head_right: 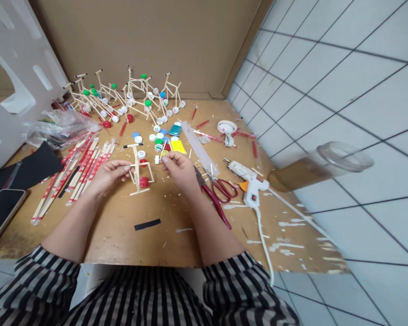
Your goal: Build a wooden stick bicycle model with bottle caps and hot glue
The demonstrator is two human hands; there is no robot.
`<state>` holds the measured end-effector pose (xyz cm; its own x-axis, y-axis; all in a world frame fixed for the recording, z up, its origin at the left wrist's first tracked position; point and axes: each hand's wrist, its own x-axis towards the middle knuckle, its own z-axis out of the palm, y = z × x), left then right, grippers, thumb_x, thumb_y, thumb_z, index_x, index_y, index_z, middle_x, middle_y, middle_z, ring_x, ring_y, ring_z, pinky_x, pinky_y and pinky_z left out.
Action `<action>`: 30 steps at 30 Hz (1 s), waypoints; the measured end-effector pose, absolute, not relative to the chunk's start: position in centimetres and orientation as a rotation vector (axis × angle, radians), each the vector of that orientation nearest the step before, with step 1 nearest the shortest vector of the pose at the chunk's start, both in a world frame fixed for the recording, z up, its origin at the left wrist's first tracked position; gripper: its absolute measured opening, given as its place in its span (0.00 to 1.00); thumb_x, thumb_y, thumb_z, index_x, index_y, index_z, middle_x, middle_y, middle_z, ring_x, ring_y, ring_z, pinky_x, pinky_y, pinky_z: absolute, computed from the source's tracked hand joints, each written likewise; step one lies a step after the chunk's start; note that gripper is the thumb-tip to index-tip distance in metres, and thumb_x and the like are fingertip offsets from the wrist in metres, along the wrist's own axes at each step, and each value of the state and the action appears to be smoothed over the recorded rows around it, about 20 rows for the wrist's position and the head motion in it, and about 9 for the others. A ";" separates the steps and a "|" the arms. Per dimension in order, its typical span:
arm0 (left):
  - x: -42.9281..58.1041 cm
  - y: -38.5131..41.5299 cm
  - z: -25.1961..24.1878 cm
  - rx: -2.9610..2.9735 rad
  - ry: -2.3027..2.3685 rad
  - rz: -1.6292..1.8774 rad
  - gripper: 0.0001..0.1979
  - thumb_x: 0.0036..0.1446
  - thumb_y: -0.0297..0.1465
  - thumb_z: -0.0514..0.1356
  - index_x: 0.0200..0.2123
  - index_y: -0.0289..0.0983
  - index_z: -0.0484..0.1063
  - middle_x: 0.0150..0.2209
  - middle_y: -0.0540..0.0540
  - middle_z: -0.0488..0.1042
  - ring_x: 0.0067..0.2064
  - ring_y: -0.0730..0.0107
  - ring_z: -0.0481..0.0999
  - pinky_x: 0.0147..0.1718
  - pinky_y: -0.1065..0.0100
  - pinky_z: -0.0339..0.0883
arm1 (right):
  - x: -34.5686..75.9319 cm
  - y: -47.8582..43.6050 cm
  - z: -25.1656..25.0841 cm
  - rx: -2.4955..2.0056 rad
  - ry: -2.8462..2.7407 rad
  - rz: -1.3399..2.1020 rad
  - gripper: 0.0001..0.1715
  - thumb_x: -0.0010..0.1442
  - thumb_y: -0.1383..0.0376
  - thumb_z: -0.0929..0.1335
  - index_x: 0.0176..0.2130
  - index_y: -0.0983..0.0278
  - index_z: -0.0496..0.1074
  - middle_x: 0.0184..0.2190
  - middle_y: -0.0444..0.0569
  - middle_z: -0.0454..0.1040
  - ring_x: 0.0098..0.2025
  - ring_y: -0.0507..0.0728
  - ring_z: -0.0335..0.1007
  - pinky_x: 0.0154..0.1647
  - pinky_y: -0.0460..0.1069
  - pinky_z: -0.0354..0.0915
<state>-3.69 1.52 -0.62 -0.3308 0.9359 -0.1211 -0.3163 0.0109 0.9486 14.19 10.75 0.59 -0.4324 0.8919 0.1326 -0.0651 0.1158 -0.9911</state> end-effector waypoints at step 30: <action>-3.9 1.6 -0.8 0.716 1.291 1.521 0.10 0.36 0.30 0.70 0.25 0.34 0.77 0.23 0.46 0.78 0.21 0.77 0.69 0.21 0.74 0.61 | 14.8 12.0 0.6 -0.985 -1.423 1.227 0.19 0.52 0.50 0.67 0.25 0.60 0.60 0.20 0.39 0.62 0.22 0.50 0.59 0.27 0.46 0.60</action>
